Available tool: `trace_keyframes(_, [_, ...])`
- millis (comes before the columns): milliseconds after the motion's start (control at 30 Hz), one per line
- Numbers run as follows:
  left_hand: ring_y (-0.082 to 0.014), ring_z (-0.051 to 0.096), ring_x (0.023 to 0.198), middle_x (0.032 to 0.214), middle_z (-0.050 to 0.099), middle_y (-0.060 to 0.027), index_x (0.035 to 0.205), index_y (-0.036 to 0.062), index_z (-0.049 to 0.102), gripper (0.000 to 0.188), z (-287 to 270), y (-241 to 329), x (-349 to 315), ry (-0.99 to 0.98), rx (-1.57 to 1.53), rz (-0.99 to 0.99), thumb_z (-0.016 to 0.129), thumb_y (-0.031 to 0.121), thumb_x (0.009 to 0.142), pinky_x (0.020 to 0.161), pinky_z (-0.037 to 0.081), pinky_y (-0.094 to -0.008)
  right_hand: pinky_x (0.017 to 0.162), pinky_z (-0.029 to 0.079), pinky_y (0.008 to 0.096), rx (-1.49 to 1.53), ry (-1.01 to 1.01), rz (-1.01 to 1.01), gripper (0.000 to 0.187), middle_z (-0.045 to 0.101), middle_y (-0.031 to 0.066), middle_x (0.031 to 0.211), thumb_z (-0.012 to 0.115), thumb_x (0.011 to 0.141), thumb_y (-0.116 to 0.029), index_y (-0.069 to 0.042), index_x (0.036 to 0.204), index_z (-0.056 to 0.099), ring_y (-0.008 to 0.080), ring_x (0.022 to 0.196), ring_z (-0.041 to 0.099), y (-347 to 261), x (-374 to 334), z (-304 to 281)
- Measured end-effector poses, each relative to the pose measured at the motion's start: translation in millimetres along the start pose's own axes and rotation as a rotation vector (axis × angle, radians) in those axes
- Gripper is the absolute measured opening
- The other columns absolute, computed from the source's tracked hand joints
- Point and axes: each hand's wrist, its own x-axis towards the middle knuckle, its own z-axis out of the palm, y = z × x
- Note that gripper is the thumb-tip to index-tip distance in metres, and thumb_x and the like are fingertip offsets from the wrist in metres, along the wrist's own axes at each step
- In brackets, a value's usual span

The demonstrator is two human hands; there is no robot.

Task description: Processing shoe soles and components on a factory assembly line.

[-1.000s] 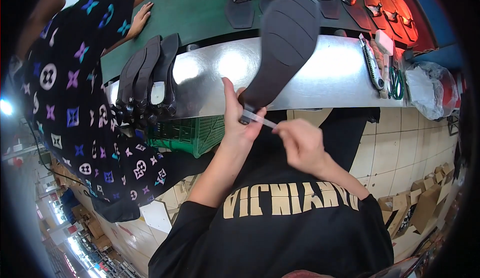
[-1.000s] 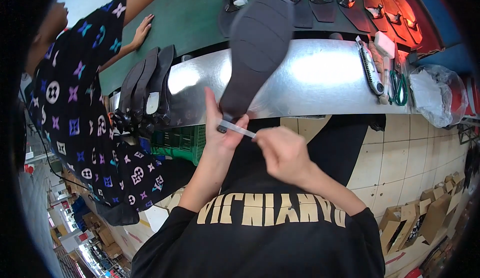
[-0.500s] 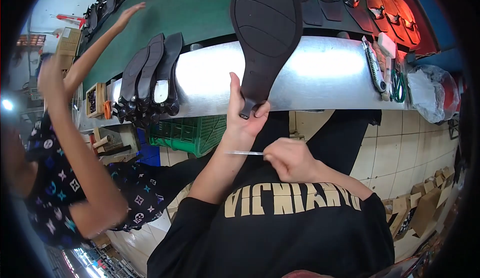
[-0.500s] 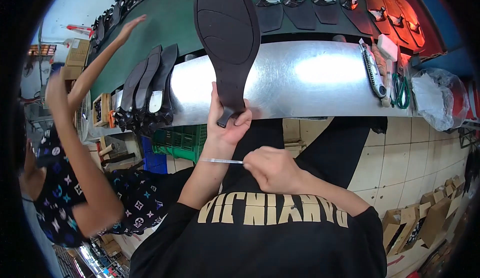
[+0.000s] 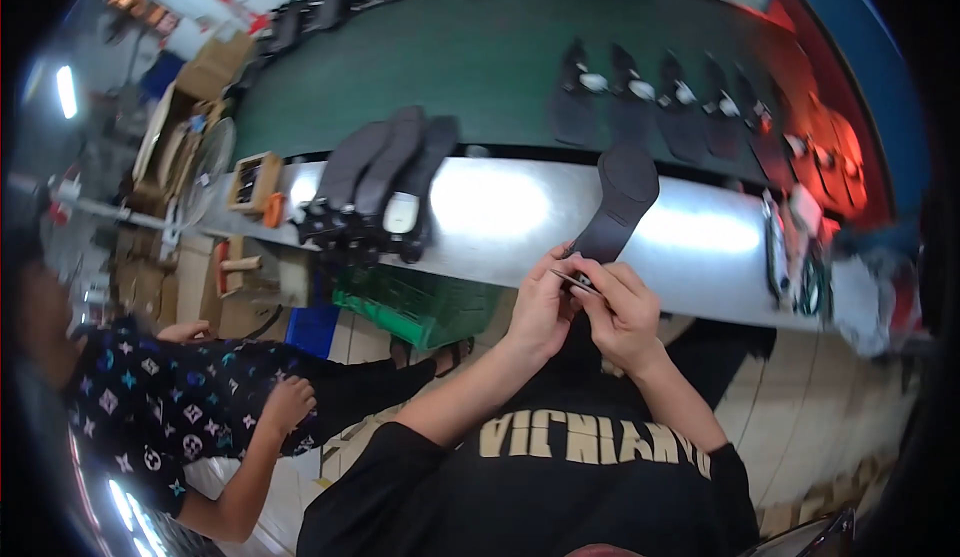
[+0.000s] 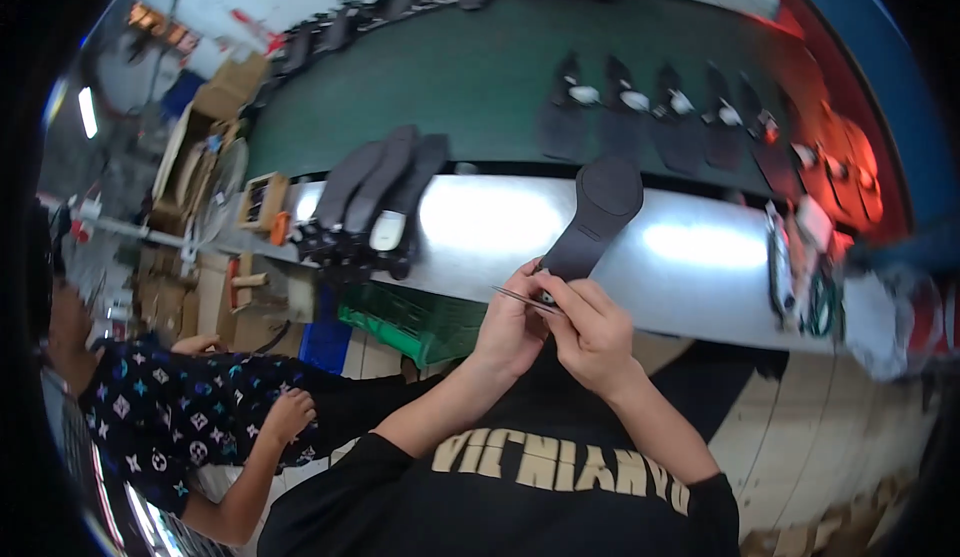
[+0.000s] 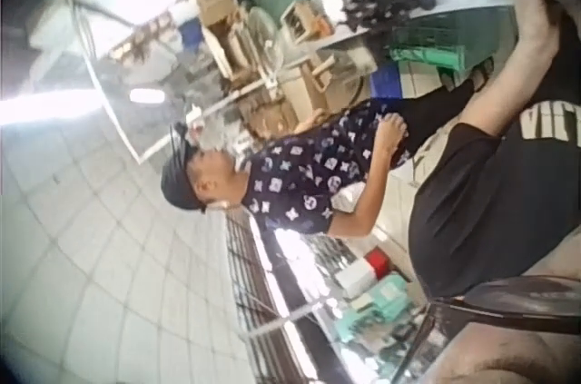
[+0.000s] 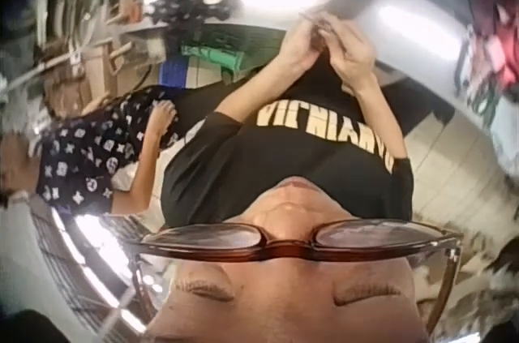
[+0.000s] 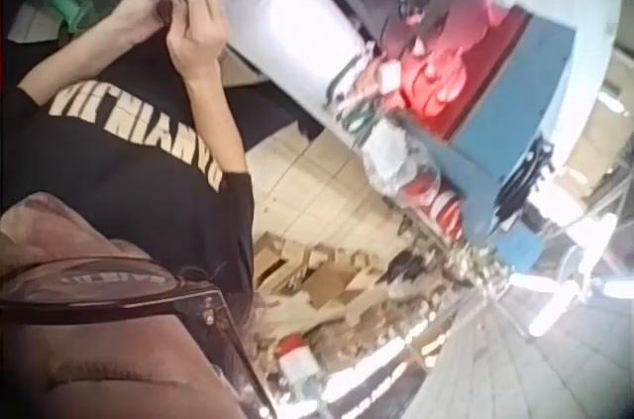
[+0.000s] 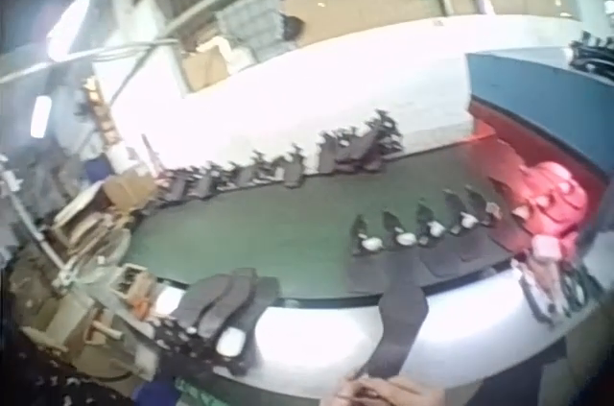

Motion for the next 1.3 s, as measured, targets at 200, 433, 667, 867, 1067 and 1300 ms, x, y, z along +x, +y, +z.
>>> trace_keyframes(200, [-0.0079,0.056,0.070,0.089,0.062,0.0018,0.109,0.0083,0.065,0.023,-47,159,15,0.489,0.318,0.580,0.063,0.017,0.088,0.049,0.043,-0.0219,0.063,0.046,0.0302,-0.031,-0.079,0.163,0.054,0.051,0.0093,0.083,0.058,0.086,0.003,-0.004,0.139,0.050,0.0204,0.070,0.054,-6,21,-15])
trace_keyframes(433, [-0.0136,0.061,0.084,0.092,0.069,-0.0110,0.107,-0.0021,0.069,0.035,-199,319,23,0.898,1.211,1.050,0.055,0.028,0.097,0.080,0.049,-0.0311,0.072,0.046,0.0352,-0.558,0.123,0.363,0.030,0.053,0.0119,0.085,0.053,0.089,-0.002,-0.004,0.116,0.066,0.0257,0.081,0.056,83,14,-103])
trace_keyframes(667, [-0.0172,0.065,0.097,0.107,0.069,-0.0116,0.107,0.0005,0.071,0.022,-156,338,19,1.034,1.382,1.308,0.063,0.013,0.091,0.083,0.051,-0.0304,0.077,0.048,0.0435,-0.983,0.078,0.481,0.033,0.058,0.0117,0.094,0.061,0.086,-0.007,-0.010,0.119,0.064,0.0321,0.093,0.057,129,-3,-169])
trace_keyframes(867, [-0.0219,0.063,0.106,0.117,0.066,-0.0134,0.122,0.0036,0.064,0.043,32,184,191,0.094,1.271,0.993,0.072,0.025,0.086,0.088,0.050,-0.0302,0.079,0.048,0.0426,-0.983,0.090,0.482,0.035,0.056,0.0110,0.097,0.064,0.084,-0.005,-0.011,0.118,0.064,0.0308,0.095,0.055,126,-9,-174])
trace_keyframes(1067, [-0.0405,0.053,0.124,0.123,0.064,-0.0203,0.113,0.0037,0.067,0.039,27,105,341,0.053,1.718,1.046,0.072,0.031,0.085,0.103,0.041,-0.0433,0.078,0.047,0.0427,-0.930,0.106,0.387,0.033,0.054,0.0115,0.097,0.065,0.082,-0.005,-0.010,0.115,0.065,0.0316,0.093,0.053,116,4,-158])
trace_keyframes(1300, [-0.0440,0.039,0.135,0.136,0.055,-0.0186,0.111,0.0113,0.069,0.036,20,69,314,0.291,1.644,0.939,0.066,0.038,0.087,0.111,0.023,-0.0596,0.082,0.045,0.0440,-0.934,0.151,0.352,0.048,0.051,0.0160,0.111,0.066,0.078,-0.006,-0.010,0.126,0.059,0.0353,0.099,0.051,99,-2,-165])
